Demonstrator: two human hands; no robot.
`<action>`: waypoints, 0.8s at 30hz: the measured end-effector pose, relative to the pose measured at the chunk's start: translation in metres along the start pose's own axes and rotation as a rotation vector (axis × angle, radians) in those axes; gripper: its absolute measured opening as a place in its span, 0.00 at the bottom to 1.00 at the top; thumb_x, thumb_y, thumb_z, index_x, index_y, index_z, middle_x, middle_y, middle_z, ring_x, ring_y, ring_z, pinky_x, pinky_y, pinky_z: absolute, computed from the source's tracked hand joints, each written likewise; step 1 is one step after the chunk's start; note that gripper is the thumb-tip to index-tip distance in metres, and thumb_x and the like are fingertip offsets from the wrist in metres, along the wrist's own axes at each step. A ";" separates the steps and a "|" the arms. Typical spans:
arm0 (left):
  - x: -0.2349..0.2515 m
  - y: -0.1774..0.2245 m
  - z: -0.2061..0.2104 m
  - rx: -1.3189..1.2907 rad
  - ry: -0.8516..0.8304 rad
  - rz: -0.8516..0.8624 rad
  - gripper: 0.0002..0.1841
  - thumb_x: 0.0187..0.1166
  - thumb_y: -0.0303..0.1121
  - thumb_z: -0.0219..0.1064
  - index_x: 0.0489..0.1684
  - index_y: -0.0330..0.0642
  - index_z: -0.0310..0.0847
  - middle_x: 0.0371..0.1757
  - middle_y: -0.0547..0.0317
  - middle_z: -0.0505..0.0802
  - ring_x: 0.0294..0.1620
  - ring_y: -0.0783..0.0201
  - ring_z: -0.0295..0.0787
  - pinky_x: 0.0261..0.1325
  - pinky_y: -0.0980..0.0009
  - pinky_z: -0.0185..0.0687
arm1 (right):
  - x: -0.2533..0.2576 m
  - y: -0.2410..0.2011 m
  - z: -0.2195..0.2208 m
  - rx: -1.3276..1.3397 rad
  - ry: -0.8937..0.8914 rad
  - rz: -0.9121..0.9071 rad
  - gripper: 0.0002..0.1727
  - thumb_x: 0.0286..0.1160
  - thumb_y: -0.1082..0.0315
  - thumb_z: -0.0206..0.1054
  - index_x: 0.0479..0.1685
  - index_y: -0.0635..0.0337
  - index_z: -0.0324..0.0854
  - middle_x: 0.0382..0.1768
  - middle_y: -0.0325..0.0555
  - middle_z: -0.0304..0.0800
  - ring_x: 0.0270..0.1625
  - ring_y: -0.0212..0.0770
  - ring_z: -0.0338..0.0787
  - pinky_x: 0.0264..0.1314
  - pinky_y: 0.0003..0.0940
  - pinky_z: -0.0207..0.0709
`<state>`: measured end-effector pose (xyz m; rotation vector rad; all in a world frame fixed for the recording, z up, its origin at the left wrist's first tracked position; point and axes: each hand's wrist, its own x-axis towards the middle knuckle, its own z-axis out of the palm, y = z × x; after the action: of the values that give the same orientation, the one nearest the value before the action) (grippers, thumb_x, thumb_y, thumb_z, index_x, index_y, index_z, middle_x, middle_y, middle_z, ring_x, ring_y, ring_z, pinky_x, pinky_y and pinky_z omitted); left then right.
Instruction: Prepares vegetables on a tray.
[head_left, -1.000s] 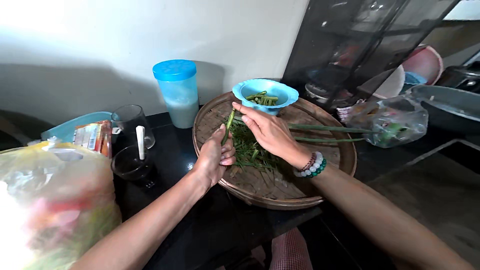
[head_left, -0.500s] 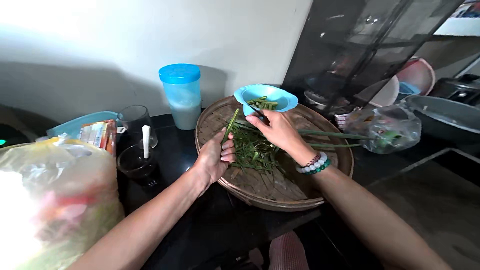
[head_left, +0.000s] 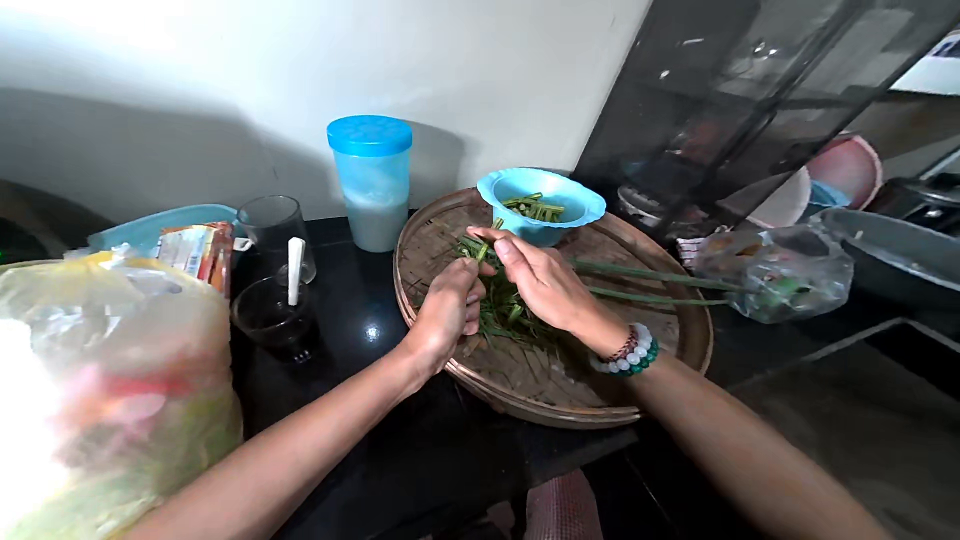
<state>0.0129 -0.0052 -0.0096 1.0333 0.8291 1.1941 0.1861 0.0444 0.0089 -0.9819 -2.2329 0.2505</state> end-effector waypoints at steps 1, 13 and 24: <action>-0.001 0.000 0.000 0.012 -0.011 0.000 0.19 0.97 0.40 0.39 0.51 0.45 0.77 0.18 0.71 0.66 0.13 0.76 0.56 0.16 0.82 0.53 | 0.000 0.000 0.002 -0.001 -0.017 0.004 0.30 0.96 0.48 0.33 0.81 0.38 0.77 0.62 0.31 0.92 0.39 0.33 0.89 0.42 0.41 0.83; -0.002 -0.006 0.006 0.149 -0.031 0.025 0.13 0.97 0.41 0.39 0.49 0.49 0.68 0.21 0.67 0.68 0.14 0.73 0.59 0.18 0.79 0.58 | 0.001 -0.006 0.013 -0.134 -0.016 0.057 0.26 0.95 0.44 0.36 0.53 0.46 0.79 0.18 0.36 0.75 0.22 0.39 0.82 0.21 0.42 0.71; -0.003 -0.006 0.005 0.123 -0.060 0.048 0.15 0.97 0.42 0.43 0.69 0.54 0.72 0.23 0.68 0.69 0.14 0.74 0.58 0.16 0.80 0.57 | 0.006 0.006 -0.014 0.071 0.042 -0.007 0.18 0.92 0.54 0.54 0.58 0.51 0.88 0.44 0.37 0.91 0.40 0.30 0.89 0.45 0.33 0.86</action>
<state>0.0193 -0.0094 -0.0136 1.1894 0.8424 1.1576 0.1956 0.0516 0.0203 -0.9332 -2.1744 0.3009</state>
